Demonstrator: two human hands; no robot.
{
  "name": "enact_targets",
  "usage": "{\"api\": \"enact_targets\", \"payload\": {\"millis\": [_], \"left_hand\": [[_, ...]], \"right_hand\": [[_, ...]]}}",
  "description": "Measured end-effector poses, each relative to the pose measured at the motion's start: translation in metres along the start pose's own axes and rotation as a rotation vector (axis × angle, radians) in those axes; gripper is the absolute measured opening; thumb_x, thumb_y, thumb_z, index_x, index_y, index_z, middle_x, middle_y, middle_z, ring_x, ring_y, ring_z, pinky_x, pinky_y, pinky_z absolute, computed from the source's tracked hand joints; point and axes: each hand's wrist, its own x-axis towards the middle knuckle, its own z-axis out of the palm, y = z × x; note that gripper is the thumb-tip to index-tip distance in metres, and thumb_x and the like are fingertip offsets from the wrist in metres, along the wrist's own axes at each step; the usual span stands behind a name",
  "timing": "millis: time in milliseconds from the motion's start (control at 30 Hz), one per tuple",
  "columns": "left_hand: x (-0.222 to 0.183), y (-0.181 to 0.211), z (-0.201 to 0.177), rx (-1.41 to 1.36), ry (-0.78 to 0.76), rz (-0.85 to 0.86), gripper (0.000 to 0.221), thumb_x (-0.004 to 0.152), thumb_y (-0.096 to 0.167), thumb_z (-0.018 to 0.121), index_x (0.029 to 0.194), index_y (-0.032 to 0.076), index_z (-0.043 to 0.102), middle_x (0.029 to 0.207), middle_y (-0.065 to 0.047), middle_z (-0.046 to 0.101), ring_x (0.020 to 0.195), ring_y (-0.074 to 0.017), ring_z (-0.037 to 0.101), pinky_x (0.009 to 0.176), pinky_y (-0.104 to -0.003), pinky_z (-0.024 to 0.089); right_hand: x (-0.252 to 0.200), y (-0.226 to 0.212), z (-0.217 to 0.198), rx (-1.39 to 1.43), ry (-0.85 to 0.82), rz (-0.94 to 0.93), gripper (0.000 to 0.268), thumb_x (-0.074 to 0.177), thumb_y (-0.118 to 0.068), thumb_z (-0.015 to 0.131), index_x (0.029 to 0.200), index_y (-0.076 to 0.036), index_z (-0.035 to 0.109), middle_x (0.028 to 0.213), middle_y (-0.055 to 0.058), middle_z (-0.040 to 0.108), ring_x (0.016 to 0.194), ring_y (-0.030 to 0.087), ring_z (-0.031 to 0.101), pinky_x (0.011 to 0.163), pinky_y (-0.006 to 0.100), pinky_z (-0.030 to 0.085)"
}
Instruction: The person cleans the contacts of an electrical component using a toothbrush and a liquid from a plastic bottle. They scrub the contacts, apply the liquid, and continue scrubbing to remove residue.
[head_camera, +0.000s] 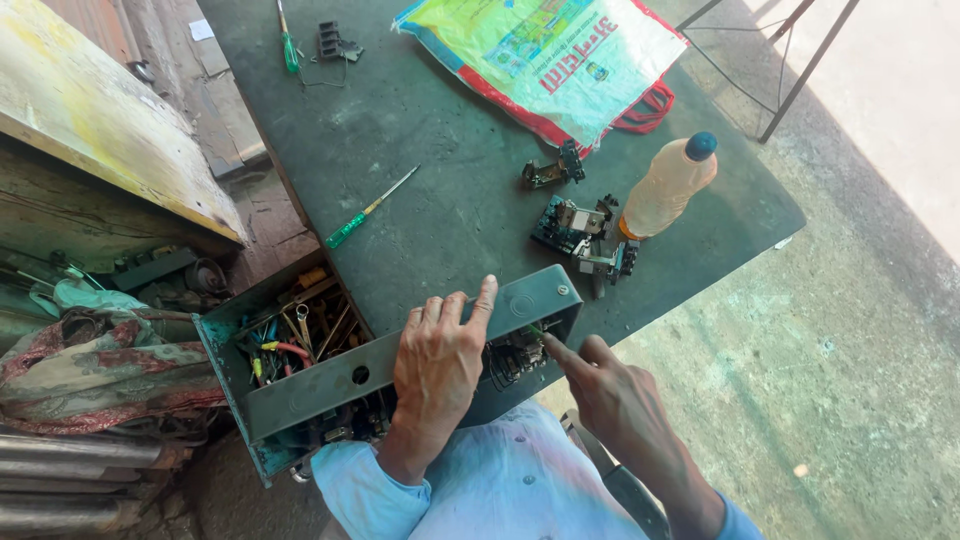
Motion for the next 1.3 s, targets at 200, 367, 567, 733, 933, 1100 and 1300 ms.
{"api": "enact_targets", "payload": {"millis": [200, 367, 567, 733, 933, 1100, 1300], "left_hand": [[-0.003, 0.003, 0.005, 0.026, 0.023, -0.015, 0.051, 0.090, 0.014, 0.062, 0.141, 0.015, 0.061, 0.106, -0.008, 0.070, 0.094, -0.0234, 0.066, 0.084, -0.038, 0.054], [-0.005, 0.003, 0.005, -0.006, 0.028, -0.016, 0.051, 0.092, 0.011, 0.061, 0.143, 0.013, 0.061, 0.106, -0.009, 0.070, 0.093, -0.0237, 0.065, 0.085, -0.038, 0.054], [-0.007, 0.006, 0.002, -0.011, 0.041, -0.011, 0.051, 0.090, 0.010, 0.061, 0.141, 0.013, 0.062, 0.108, -0.010, 0.070, 0.096, -0.0239, 0.065, 0.086, -0.037, 0.053], [-0.002, 0.004, 0.000, -0.048, 0.056, -0.028, 0.051, 0.089, 0.011, 0.061, 0.140, 0.013, 0.062, 0.108, -0.009, 0.069, 0.096, -0.0249, 0.065, 0.088, -0.039, 0.053], [-0.003, 0.004, 0.003, -0.017, 0.034, -0.031, 0.053, 0.089, 0.010, 0.061, 0.141, 0.013, 0.062, 0.108, -0.009, 0.070, 0.095, -0.0242, 0.065, 0.088, -0.038, 0.053], [-0.002, 0.004, 0.003, -0.039, 0.060, -0.045, 0.052, 0.088, 0.010, 0.062, 0.139, 0.014, 0.063, 0.106, -0.008, 0.070, 0.094, -0.0239, 0.065, 0.086, -0.038, 0.053], [0.000, 0.000, 0.004, -0.019, 0.049, -0.037, 0.053, 0.087, 0.009, 0.062, 0.140, 0.014, 0.064, 0.104, -0.008, 0.070, 0.092, -0.0236, 0.065, 0.084, -0.037, 0.053]], "right_hand": [[-0.002, 0.004, -0.003, 0.081, -0.067, 0.045, 0.065, 0.088, -0.028, 0.070, 0.151, -0.026, 0.053, 0.085, 0.006, 0.059, 0.053, 0.021, 0.058, 0.051, 0.040, 0.049], [-0.002, 0.010, 0.001, 0.007, -0.117, 0.038, 0.062, 0.094, -0.015, 0.057, 0.154, -0.029, 0.048, 0.084, 0.005, 0.058, 0.052, 0.020, 0.055, 0.050, 0.039, 0.048], [0.005, 0.021, 0.003, 0.062, -0.083, -0.005, 0.058, 0.095, -0.015, 0.056, 0.151, -0.032, 0.054, 0.082, 0.003, 0.059, 0.051, 0.016, 0.053, 0.048, 0.037, 0.048], [0.013, 0.035, -0.007, 0.080, -0.152, 0.045, 0.054, 0.097, -0.019, 0.056, 0.149, -0.035, 0.056, 0.082, 0.002, 0.060, 0.052, 0.016, 0.054, 0.049, 0.037, 0.047], [0.017, 0.054, 0.001, 0.153, -0.063, -0.072, 0.044, 0.098, -0.021, 0.057, 0.142, -0.030, 0.062, 0.079, 0.003, 0.059, 0.052, 0.016, 0.051, 0.049, 0.036, 0.046], [0.023, 0.063, -0.016, 0.185, -0.183, -0.003, 0.055, 0.096, -0.022, 0.056, 0.148, -0.039, 0.060, 0.077, -0.002, 0.063, 0.052, 0.012, 0.056, 0.051, 0.036, 0.048], [0.030, 0.062, -0.015, 0.026, -0.113, -0.176, 0.052, 0.098, -0.023, 0.058, 0.149, -0.033, 0.057, 0.078, 0.002, 0.057, 0.053, 0.015, 0.047, 0.047, 0.034, 0.045]]}}
